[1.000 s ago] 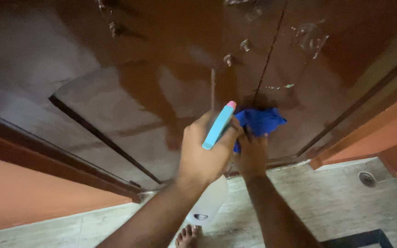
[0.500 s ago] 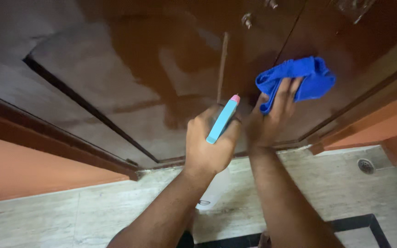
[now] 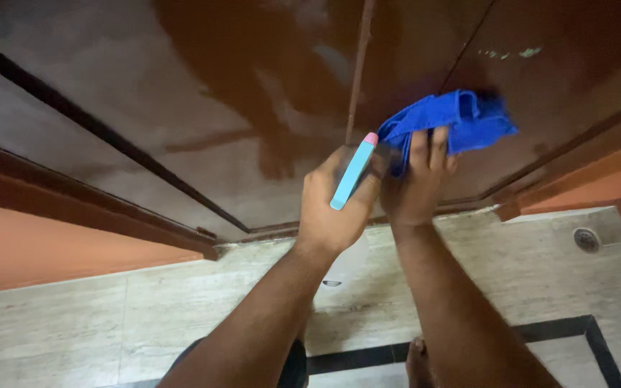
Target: The person sprays a cleaning solution onto a brown wooden door and wipes it with a blue cloth. They systematically clean the door surface, including the handle and lock area, and then move to clean the adjacent door frame.
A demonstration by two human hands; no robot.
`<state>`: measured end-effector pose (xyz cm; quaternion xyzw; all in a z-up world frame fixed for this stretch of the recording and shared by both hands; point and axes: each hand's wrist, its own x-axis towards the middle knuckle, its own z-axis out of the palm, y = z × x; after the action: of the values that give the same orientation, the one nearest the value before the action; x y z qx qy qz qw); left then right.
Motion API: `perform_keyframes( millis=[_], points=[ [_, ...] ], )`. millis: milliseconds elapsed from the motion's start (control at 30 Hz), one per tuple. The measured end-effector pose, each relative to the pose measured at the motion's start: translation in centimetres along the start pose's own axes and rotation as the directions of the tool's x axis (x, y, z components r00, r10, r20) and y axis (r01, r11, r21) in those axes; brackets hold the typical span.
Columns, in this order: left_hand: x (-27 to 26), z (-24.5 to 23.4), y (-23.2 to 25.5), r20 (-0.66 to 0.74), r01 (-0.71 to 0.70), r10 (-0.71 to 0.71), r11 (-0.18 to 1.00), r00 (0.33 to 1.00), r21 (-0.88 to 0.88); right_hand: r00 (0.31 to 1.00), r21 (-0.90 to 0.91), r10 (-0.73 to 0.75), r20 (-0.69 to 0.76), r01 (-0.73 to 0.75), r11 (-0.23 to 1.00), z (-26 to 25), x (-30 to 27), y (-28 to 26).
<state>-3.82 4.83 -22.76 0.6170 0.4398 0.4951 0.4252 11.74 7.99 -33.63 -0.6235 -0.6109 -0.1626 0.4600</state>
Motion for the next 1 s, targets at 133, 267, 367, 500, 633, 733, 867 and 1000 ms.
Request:
perform_keyframes(
  millis=[133, 267, 367, 500, 633, 733, 867, 1000],
  points=[
    [-0.1, 0.0, -1.2, 0.034, 0.008, -0.008, 1.000, 0.999, -0.009, 0.974, 0.185, 0.223, -0.023, -0.215, 0.959, 2.0, -2.4, -0.1],
    [0.0, 0.2, -2.0, 0.026, -0.023, 0.022, 0.999, 0.999, 0.027, 0.919, 0.305, 0.384, -0.093, -0.341, 0.889, 3.9, -3.6, -0.7],
    [0.0, 0.4, -2.3, 0.028, -0.071, 0.070, 0.997, 0.997, 0.028, 0.780, 0.395, 0.621, -0.073, -0.549, 0.736, 5.0, -3.6, -0.7],
    [-0.1, 0.2, -2.1, 0.040, -0.055, 0.053, 0.998, 0.998, 0.040, 0.423, 0.863, 0.892, 0.157, -0.498, 0.085, 5.8, -2.4, 0.9],
    [0.1, 0.4, -1.5, 0.014, 0.084, -0.086, 0.991, 0.996, 0.109, 0.181, 0.756, 0.827, 0.533, -0.540, -0.369, 4.5, -0.4, 3.7],
    [0.0, 0.6, -1.3, 0.014, 0.046, -0.048, 0.996, 0.999, 0.079, 0.244, 0.673, 0.664, 0.707, -0.518, -0.527, 2.9, 1.3, 4.2],
    [-0.3, 0.9, -1.4, 0.020, -0.008, 0.006, 0.997, 1.000, 0.071, 0.114, 0.622, 0.672, 0.732, -0.513, -0.591, -0.3, 3.9, 3.5],
    [-0.4, 1.1, -1.8, -0.032, -0.079, 0.080, 0.996, 0.996, 0.045, 0.055, 0.644, 0.738, 0.672, -0.534, -0.548, -2.9, 6.3, 2.1]
  ],
)
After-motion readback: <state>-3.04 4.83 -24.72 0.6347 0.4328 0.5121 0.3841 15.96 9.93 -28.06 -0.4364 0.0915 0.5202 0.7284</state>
